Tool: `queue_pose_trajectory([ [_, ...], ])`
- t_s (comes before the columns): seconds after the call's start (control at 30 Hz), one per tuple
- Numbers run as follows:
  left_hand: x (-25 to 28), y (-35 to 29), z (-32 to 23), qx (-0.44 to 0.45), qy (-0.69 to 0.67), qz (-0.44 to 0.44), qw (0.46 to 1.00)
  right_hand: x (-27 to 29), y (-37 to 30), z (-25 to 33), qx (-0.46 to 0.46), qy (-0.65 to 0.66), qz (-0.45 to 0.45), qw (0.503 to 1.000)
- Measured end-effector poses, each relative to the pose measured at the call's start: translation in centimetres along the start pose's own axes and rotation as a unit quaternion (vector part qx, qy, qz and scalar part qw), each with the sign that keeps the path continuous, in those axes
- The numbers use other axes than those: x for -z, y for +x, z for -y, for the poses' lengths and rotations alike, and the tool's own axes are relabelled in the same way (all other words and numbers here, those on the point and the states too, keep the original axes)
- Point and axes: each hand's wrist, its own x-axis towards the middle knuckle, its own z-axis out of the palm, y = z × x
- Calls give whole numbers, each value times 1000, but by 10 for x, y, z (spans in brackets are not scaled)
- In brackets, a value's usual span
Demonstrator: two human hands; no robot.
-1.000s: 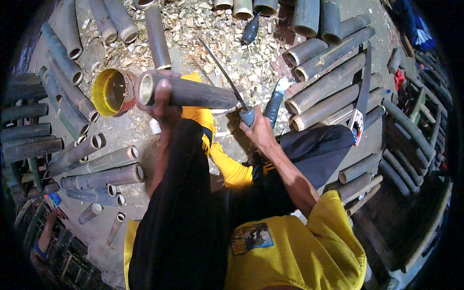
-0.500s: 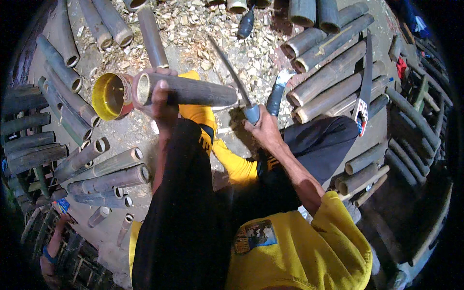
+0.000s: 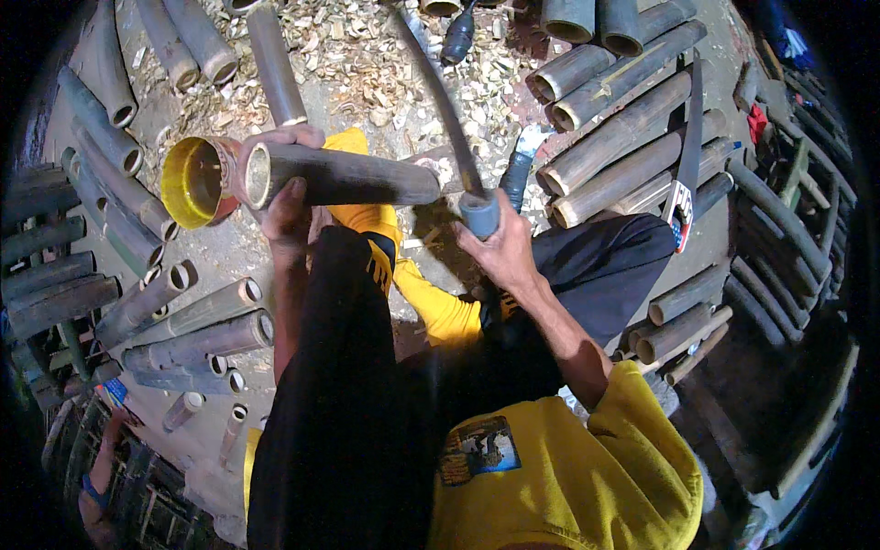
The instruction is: The person cuts bamboo pieces using a large knife and measures them with a tape measure.
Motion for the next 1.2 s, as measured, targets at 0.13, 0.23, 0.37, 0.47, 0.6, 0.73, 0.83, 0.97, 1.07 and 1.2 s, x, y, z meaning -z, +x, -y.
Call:
queue_pose_trajectory([
  [0.13,0,5,-16,16,19,51,998,-17,5,-6,-31,-32,18,999],
  [0.23,-11,7,-18,121,66,-53,989,-22,24,-11,-28,-47,52,997],
  [0.37,-26,8,-2,48,-28,-211,976,-8,13,-8,-40,-66,66,995],
  [0.47,-21,2,6,-13,-38,-161,986,0,-10,2,-25,11,14,1000],
  [0.6,-10,-7,10,-27,-79,-125,989,-12,1,7,98,32,-69,992],
  [0.73,-9,-8,13,-51,-72,-94,992,-12,17,-4,-50,-86,69,993],
  [0.83,-11,-8,12,-28,-124,-76,989,-5,7,-9,-59,-48,42,996],
  [0.97,-8,-12,1,10,-88,-41,995,-9,-3,-8,80,38,-60,994],
  [1.07,-8,-13,0,9,-98,-30,995,-12,11,-7,-27,-112,52,992],
  [1.2,-6,-10,3,11,-43,-11,999,-3,10,-10,-59,-54,46,996],
])
